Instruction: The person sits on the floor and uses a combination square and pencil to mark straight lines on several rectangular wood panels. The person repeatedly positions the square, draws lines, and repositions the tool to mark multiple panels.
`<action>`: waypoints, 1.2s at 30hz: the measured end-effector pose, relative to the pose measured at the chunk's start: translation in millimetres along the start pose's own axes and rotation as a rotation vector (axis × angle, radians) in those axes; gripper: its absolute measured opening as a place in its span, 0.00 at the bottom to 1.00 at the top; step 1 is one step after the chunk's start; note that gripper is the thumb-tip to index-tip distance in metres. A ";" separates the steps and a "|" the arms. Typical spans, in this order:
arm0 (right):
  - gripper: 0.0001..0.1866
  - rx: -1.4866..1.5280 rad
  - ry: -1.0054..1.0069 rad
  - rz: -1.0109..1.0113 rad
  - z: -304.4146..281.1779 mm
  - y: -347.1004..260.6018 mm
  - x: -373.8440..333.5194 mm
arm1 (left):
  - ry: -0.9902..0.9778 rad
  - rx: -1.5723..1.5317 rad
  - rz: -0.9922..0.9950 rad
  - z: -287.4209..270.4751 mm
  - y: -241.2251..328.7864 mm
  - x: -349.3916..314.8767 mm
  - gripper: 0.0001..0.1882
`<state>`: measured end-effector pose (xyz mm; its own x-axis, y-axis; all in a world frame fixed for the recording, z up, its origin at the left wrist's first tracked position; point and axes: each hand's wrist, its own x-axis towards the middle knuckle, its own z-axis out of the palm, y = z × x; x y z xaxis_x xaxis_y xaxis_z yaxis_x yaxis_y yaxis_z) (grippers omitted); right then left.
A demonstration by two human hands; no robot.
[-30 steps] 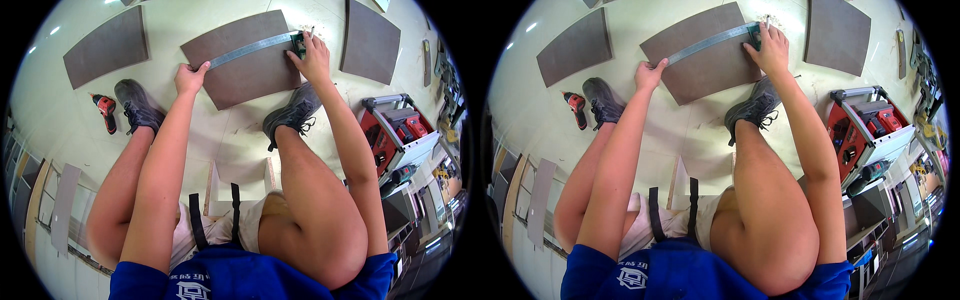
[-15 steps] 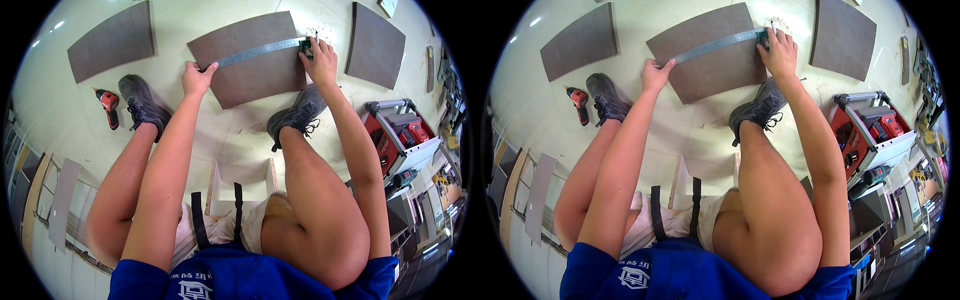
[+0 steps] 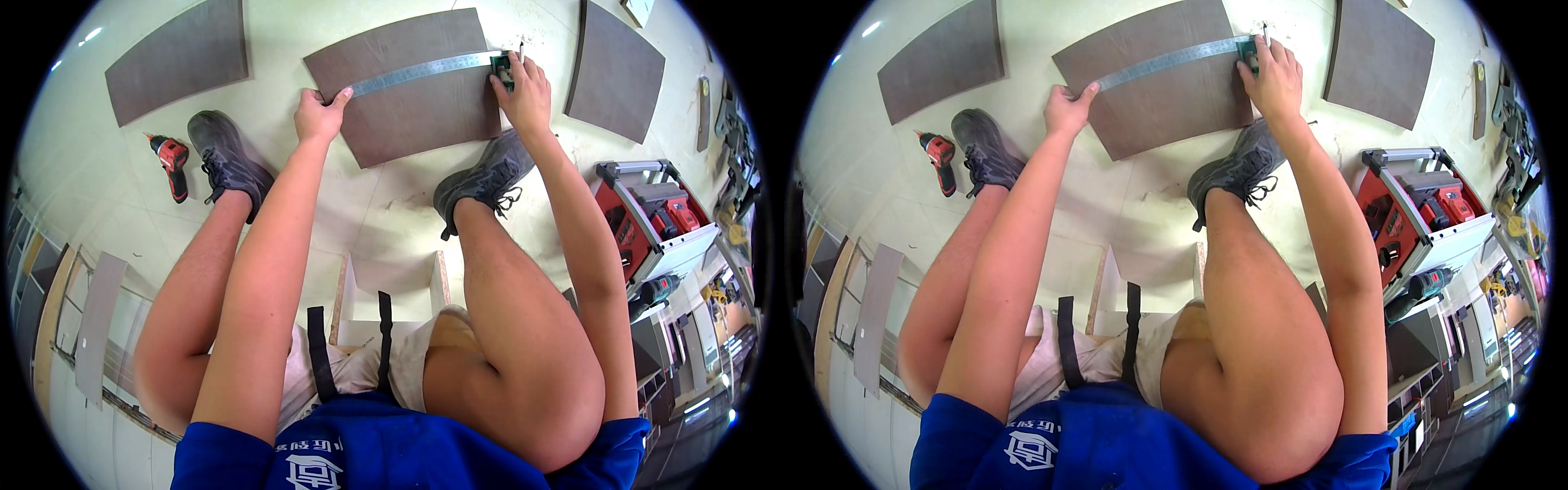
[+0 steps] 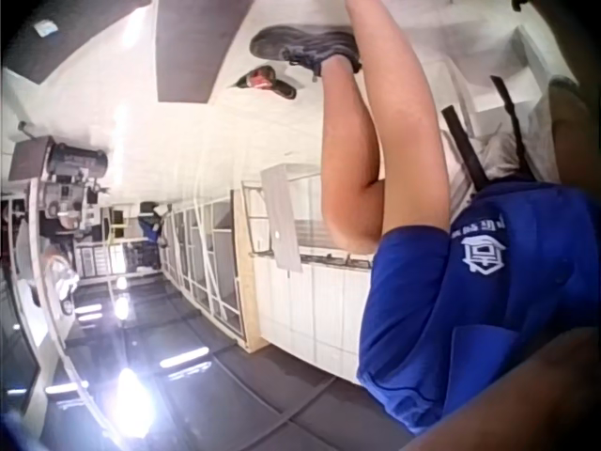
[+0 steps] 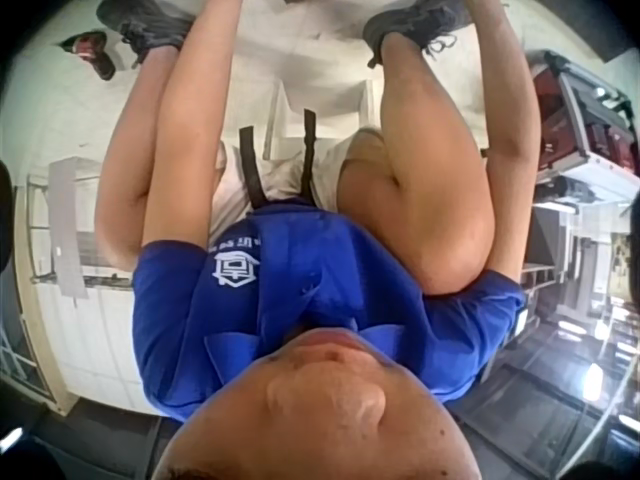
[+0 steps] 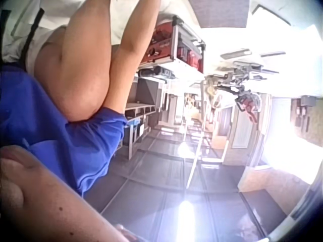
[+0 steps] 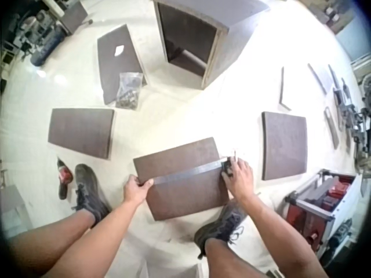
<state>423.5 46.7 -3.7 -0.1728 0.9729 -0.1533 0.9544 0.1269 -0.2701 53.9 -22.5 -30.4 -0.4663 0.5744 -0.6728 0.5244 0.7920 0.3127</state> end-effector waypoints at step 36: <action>0.32 0.010 -0.021 -0.095 -4.3 5.4 9.8 | 0.041 0.036 0.072 -1.4 -2.3 -5.9 0.33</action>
<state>427.9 57.7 -2.6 -0.2681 0.9521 -0.1468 0.9309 0.2169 -0.2938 54.5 -27.3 -26.2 -0.4550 0.6379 -0.6213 0.5824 0.7410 0.3344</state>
